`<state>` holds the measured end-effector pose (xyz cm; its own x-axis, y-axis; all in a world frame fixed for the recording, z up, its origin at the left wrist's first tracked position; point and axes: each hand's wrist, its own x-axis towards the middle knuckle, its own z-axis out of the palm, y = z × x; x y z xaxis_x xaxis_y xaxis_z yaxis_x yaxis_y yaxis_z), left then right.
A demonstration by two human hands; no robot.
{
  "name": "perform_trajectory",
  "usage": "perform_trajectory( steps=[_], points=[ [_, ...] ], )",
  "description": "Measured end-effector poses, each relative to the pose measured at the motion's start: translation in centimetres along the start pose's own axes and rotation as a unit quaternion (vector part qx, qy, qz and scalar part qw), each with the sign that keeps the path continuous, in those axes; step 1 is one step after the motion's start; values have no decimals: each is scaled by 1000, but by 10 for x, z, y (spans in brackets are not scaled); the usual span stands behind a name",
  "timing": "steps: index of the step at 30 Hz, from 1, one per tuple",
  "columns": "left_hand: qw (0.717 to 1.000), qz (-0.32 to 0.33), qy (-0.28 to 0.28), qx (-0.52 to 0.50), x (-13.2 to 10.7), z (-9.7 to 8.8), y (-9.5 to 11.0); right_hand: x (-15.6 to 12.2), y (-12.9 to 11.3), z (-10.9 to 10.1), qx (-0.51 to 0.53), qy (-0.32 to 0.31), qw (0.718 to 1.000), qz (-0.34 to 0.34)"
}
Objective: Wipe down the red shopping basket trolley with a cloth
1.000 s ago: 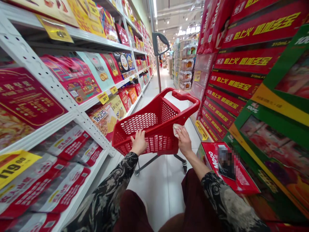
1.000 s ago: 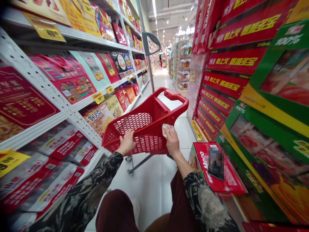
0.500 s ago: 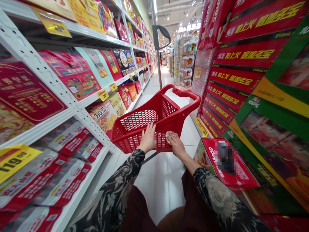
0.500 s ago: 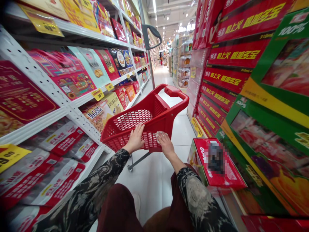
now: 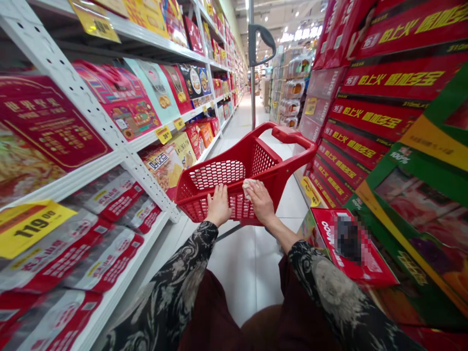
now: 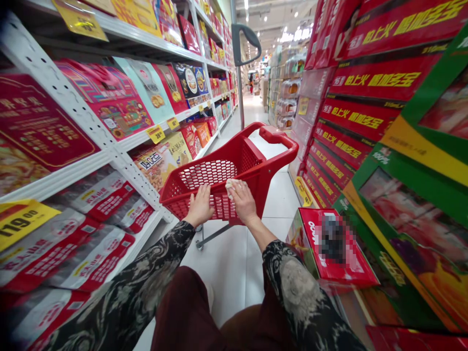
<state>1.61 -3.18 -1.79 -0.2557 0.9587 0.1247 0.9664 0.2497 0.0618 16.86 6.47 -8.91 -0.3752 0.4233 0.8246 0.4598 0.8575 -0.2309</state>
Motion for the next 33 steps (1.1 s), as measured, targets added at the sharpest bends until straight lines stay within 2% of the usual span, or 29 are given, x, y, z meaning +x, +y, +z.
perform_trajectory(
  steps=[3, 5, 8, 12, 14, 16, 21, 24, 26, 29, 31, 33],
  points=[
    [1000, 12, -14, 4, -1, -5, 0, -33, 0, 22, -20, -62, 998, -19],
    [1000, 27, -17, 1, -3, -7, -3, -52, 4, 28, -30, -86, 995, -28],
    [999, 42, -7, -2, -7, -5, -11, -70, 13, 25, -38, -123, 990, -49],
    [999, -31, 16, 17, -13, 1, -26, -86, 25, 14, -49, -169, 982, -63],
    [999, -46, 10, 20, -15, 2, -29, -86, 25, 10, -42, -172, 982, -59],
    [999, -42, 2, 18, -15, 3, -30, -75, 18, 6, -25, -140, 988, -53],
    [999, -35, 5, 19, -14, 2, -26, -8, -16, 4, 5, 22, 999, -49],
    [999, -26, 6, 22, -15, 2, -25, 12, -29, 15, 7, 33, 998, -53],
    [1000, -20, 5, 23, -17, 2, -24, 2, -30, 27, 9, 0, 998, -61],
    [1000, -15, 3, 27, -19, 1, -24, -33, -22, 43, 21, -71, 995, -64],
    [1000, -11, 2, 28, -20, 1, -24, -55, -16, 49, 27, -106, 992, -60],
    [1000, -7, 2, 27, -21, 1, -25, -67, -15, 49, 31, -122, 990, -62]
  ],
)
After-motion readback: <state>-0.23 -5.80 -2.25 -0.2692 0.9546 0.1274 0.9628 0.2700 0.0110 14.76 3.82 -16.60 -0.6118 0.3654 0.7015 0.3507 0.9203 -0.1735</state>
